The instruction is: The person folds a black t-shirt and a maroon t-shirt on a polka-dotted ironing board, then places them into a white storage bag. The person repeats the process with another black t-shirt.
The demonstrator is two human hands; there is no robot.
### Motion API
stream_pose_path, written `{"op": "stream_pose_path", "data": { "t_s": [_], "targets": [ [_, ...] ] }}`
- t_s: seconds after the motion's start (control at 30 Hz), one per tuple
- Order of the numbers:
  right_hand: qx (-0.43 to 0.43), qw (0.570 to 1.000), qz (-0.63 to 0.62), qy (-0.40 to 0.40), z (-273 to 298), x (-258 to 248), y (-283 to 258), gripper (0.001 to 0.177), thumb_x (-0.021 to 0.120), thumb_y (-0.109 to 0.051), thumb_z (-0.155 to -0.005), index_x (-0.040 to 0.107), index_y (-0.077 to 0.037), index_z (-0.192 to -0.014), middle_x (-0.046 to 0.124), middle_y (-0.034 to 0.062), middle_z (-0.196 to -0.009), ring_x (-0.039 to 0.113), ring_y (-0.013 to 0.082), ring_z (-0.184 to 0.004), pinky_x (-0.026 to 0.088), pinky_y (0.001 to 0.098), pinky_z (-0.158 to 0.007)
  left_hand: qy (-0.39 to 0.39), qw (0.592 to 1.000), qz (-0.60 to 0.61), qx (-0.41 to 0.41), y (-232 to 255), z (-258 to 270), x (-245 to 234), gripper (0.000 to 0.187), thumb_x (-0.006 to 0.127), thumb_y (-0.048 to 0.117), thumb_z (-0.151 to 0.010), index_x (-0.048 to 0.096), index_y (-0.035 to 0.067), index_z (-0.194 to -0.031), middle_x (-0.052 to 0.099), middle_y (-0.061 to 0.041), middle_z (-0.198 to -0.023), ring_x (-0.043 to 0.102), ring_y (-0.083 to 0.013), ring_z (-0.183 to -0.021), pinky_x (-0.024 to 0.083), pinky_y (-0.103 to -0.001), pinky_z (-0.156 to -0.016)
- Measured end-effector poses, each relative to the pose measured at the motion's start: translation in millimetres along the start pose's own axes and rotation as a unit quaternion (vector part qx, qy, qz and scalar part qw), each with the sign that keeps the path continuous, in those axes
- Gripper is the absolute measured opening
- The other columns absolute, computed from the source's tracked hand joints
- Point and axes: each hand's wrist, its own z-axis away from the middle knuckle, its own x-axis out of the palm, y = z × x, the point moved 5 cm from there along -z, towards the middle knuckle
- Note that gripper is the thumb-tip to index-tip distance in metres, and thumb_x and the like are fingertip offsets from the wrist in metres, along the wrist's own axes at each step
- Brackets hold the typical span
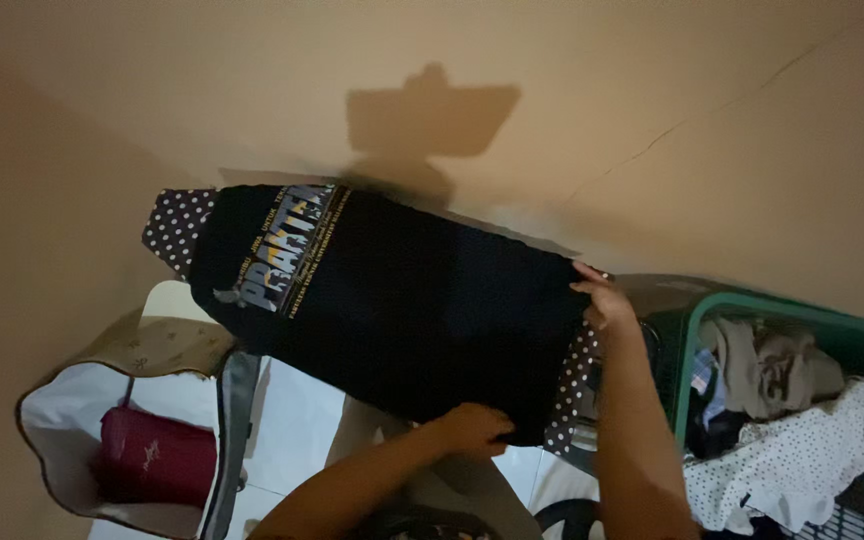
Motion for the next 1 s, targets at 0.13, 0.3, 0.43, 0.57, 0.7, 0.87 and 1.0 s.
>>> {"op": "stream_pose_path", "data": {
  "t_s": [0.13, 0.3, 0.43, 0.57, 0.7, 0.87, 1.0],
  "targets": [
    [-0.220, 0.970, 0.085, 0.057, 0.0, -21.3, -29.9, 0.058, 0.065, 0.004, -0.084, 0.063, -0.002, -0.141, 0.062, 0.0202, -0.141, 0.059, 0.0291, -0.112, 0.053, 0.0369, -0.086, 0.002, 0.995, -0.041, 0.090, 27.0, -16.6, 9.2, 0.032, 0.060, 0.030, -0.097, 0.068, 0.006, -0.116, 0.069, -0.016, -0.114, 0.066, -0.0363, -0.100, 0.054, -0.050, -0.084],
    [-0.174, 0.948, 0.200, 0.178, 64.9, -34.8, -55.8, 0.057, 0.058, 0.007, -0.088, 0.054, 0.003, -0.145, 0.070, 0.0277, -0.115, 0.071, 0.0303, -0.089, 0.056, 0.0346, -0.076, -0.024, 0.984, -0.143, 0.104, 34.3, -40.6, 31.3, 0.032, 0.060, 0.021, -0.089, 0.065, 0.005, -0.117, 0.062, -0.019, -0.124, 0.065, -0.0356, -0.098, 0.058, -0.048, -0.069],
    [-0.171, 0.960, 0.202, 0.097, 183.9, 40.9, -46.4, 0.029, 0.060, -0.002, -0.087, 0.069, -0.007, -0.114, 0.064, 0.0142, -0.118, 0.064, 0.0285, -0.101, 0.053, 0.0423, -0.088, 0.031, 0.993, -0.113, -0.010, 9.2, -35.3, 33.4, 0.022, 0.062, 0.022, -0.094, 0.070, 0.010, -0.111, 0.066, -0.015, -0.119, 0.065, -0.0336, -0.106, 0.057, -0.048, -0.081],
    [-0.015, 0.971, 0.159, -0.179, 268.1, 110.0, 1.7, 0.046, 0.068, -0.020, -0.086, 0.063, -0.022, -0.132, 0.064, 0.0026, -0.131, 0.064, 0.0207, -0.115, 0.055, 0.0386, -0.097, 0.147, 0.988, -0.014, -0.038, -13.0, -4.9, 9.7, 0.032, 0.066, 0.027, -0.092, 0.066, 0.014, -0.121, 0.070, -0.013, -0.110, 0.068, -0.0330, -0.095, 0.056, -0.046, -0.078],
    [-0.150, 0.959, 0.167, -0.172, 279.1, 123.4, 19.6, 0.066, 0.090, -0.016, -0.073, 0.062, -0.014, -0.133, 0.070, 0.0120, -0.127, 0.066, 0.0235, -0.108, 0.054, 0.0391, -0.092, 0.180, 0.981, 0.041, -0.064, -18.3, 18.4, -15.3, 0.030, 0.067, 0.029, -0.092, 0.065, 0.013, -0.117, 0.074, -0.010, -0.103, 0.073, -0.0269, -0.087, 0.058, -0.040, -0.079],
    [-0.025, 0.931, 0.337, -0.136, 253.4, 118.1, 56.8, 0.043, 0.069, -0.012, -0.086, 0.069, -0.020, -0.128, 0.076, 0.0090, -0.115, 0.073, 0.0230, -0.076, 0.061, 0.0378, -0.068, 0.076, 0.989, -0.116, -0.051, -16.2, 22.0, -10.1, 0.053, 0.077, 0.042, -0.086, 0.061, 0.007, -0.122, 0.066, -0.016, -0.115, 0.064, -0.0347, -0.103, 0.052, -0.049, -0.085],
    [0.015, 0.955, 0.259, -0.145, 253.7, 115.4, 49.8, 0.043, 0.055, -0.006, -0.088, 0.070, -0.017, -0.126, 0.077, 0.0119, -0.107, 0.072, 0.0224, -0.075, 0.061, 0.0375, -0.066, 0.089, 0.960, -0.256, -0.073, -29.3, 47.4, -9.0, 0.041, 0.074, 0.024, -0.088, 0.066, 0.014, -0.126, 0.063, -0.013, -0.127, 0.060, -0.0316, -0.114, 0.052, -0.048, -0.092]
  ]
}}
